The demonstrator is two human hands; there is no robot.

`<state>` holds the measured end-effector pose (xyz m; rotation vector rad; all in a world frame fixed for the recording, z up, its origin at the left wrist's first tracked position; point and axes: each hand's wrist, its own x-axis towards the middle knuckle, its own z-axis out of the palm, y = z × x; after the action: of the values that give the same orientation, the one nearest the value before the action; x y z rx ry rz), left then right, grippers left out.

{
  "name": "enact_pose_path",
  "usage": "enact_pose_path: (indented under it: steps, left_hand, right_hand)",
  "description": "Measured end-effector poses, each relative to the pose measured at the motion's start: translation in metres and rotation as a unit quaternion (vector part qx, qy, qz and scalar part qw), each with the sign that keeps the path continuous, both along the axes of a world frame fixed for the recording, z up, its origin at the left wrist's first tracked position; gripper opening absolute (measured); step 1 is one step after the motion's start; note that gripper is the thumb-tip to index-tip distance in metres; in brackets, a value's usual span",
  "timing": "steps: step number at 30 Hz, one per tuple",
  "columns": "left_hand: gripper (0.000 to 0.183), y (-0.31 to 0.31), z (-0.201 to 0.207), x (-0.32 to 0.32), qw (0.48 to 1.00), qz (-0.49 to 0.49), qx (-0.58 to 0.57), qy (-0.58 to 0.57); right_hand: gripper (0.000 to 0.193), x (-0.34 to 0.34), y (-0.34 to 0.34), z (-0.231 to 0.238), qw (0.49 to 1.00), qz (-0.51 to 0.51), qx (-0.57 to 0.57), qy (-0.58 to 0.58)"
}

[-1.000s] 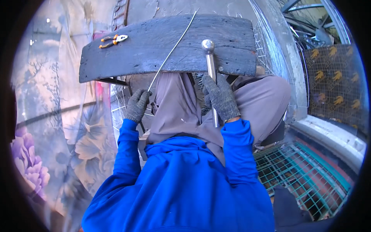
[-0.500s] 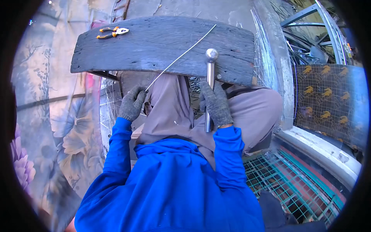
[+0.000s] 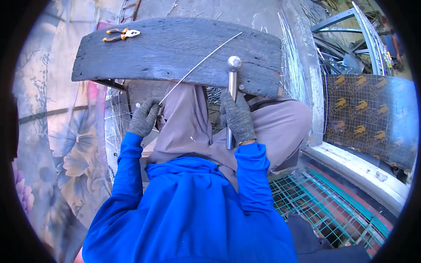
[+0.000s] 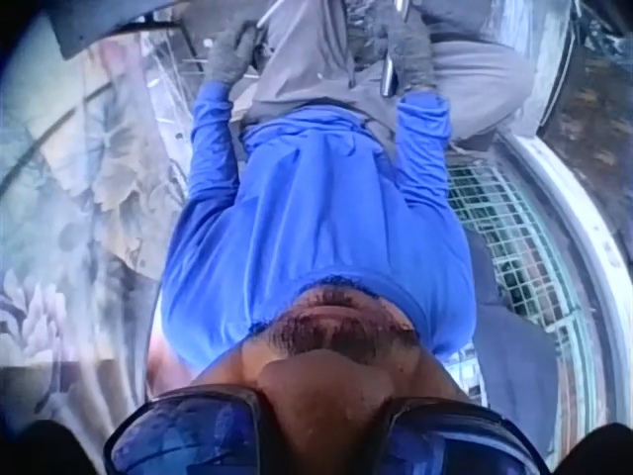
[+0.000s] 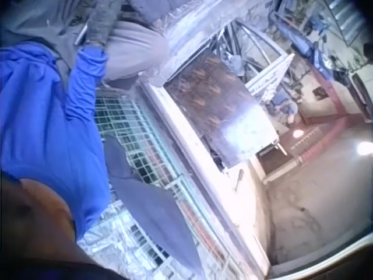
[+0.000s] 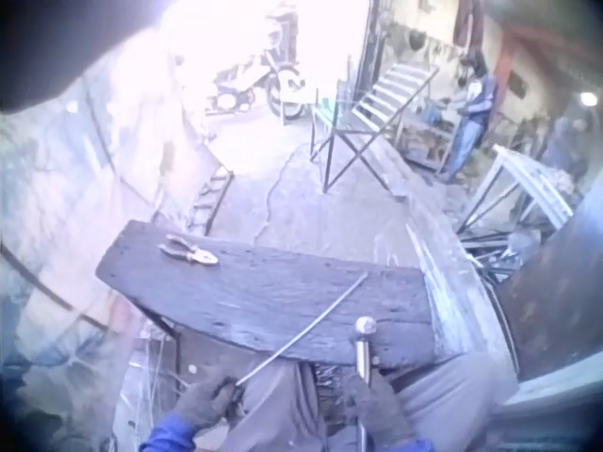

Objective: Using pliers and a hammer to straighten or bend a metal rod/wire on a wooden block.

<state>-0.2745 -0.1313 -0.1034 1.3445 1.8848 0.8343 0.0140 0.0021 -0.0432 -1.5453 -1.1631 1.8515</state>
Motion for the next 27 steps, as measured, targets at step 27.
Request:
enact_pose_path:
  steps: [27]
  left_hand:
    - [0.026,-0.003,0.012,0.008,0.996,0.006,-0.084,-0.009]
  right_hand:
    - [0.046,-0.02,0.036,-0.005,0.838,0.205,0.428,-0.268]
